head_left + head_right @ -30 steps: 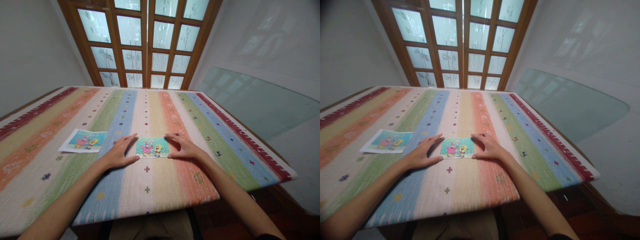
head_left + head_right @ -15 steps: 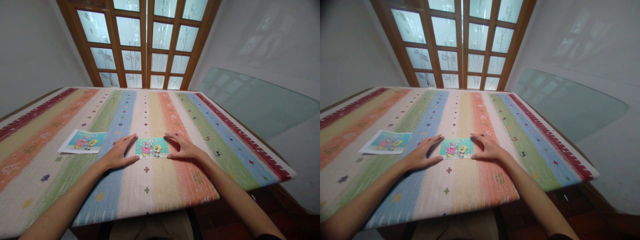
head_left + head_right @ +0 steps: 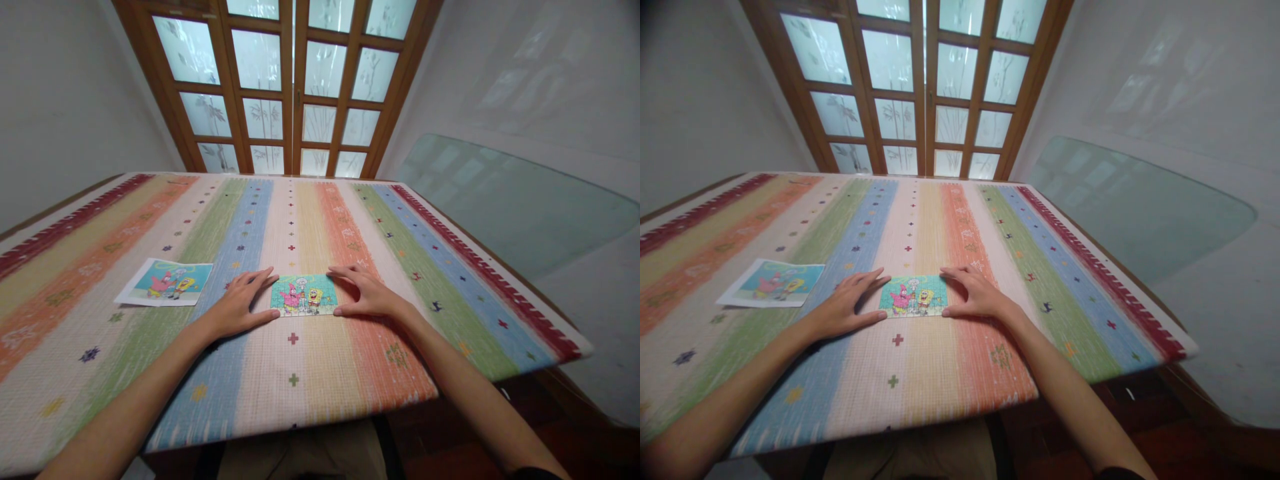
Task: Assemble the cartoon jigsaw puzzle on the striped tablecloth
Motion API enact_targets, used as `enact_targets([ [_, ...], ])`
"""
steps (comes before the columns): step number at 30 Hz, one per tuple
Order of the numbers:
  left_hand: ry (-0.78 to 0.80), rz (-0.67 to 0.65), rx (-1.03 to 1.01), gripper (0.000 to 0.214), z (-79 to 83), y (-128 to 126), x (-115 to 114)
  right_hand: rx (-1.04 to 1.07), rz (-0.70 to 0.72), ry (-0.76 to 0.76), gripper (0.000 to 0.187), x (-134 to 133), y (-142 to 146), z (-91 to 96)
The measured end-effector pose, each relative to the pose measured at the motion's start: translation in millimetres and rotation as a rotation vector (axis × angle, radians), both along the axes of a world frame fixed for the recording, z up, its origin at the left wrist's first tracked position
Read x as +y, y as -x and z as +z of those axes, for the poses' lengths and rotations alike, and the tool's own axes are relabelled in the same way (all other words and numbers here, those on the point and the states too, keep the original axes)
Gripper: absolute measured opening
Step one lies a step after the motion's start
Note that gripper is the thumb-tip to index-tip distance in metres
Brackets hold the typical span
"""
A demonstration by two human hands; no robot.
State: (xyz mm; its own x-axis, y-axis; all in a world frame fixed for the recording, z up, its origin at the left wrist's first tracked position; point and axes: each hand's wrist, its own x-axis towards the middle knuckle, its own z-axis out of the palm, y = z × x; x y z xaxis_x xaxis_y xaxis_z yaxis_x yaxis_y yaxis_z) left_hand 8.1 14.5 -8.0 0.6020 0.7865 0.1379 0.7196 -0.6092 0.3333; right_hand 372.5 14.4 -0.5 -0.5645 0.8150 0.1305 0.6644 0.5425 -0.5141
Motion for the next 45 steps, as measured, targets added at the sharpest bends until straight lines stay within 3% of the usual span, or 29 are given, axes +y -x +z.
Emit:
enact_targets([
  [25, 0.007, 0.007, -0.002, 0.081, -5.8, 6.0, 0.4, 0.019, 0.0, 0.011, 0.082, -0.3, -0.1, 0.6],
  [45, -0.022, -0.023, 0.004, 0.075, -1.0, -0.7, 1.9, 0.014, 0.012, 0.013, 0.08, -1.9, 4.5, 2.6],
])
